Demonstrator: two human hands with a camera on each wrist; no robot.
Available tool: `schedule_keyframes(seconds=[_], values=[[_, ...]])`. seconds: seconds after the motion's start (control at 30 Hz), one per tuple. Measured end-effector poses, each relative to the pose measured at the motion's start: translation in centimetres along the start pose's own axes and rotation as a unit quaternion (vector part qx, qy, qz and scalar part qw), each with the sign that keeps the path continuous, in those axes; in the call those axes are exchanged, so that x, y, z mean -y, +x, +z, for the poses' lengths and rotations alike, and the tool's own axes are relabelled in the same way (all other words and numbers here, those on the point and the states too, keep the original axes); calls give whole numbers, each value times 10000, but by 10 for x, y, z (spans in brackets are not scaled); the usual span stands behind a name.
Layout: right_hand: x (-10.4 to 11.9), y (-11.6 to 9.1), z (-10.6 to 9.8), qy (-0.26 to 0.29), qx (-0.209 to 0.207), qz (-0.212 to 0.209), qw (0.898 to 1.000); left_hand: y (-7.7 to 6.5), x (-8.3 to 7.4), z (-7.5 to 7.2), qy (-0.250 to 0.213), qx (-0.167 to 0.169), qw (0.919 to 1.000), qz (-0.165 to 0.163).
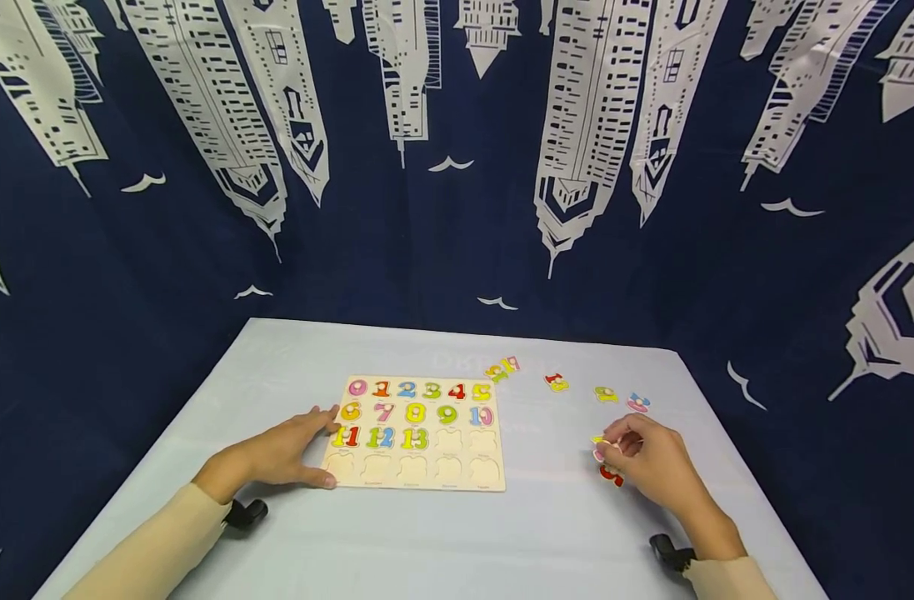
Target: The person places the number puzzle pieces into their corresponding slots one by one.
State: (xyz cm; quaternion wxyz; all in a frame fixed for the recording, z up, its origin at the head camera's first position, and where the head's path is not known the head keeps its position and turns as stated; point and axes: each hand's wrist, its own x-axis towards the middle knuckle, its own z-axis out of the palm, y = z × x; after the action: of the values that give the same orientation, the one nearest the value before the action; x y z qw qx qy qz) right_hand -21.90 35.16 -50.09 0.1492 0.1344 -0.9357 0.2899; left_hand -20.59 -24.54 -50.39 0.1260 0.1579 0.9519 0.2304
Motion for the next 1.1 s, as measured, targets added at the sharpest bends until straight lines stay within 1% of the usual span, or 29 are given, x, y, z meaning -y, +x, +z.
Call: schedule_keyframes(seconds=[0.1,0.17,0.23,0.43,0.57,0.67,0.83,0.9,0.97,1.1], values=[[16,7,12,172,214,-247,9993,3,-1,-1,70,-16,10000,18],[25,12,22,274,395,-464,9978,5,-1,-1,104,1,9999,6],[35,17,33,345,594,-594,9959,5,0,-1,115,28,9999,-9],[63,34,61,603,1078,-458,9913,5,3,0,134,3,9999,46],[85,46,80,926,1397,-456,9848,1,4,0,137,14,9999,47],[103,54,94,1111,1557,-467,9804,-1,3,0,101,34,9999,52],[130,65,119,1012,1494,-730,9809,0,0,-1,49,7,9999,116],[139,68,130,808,1372,-791,9841,0,0,0,29,5,9999,110],[146,70,139,697,1283,-704,9868,1,2,1,3,10,9999,114],[154,73,149,641,1242,-283,9898,2,3,1,43,11,9999,131]])
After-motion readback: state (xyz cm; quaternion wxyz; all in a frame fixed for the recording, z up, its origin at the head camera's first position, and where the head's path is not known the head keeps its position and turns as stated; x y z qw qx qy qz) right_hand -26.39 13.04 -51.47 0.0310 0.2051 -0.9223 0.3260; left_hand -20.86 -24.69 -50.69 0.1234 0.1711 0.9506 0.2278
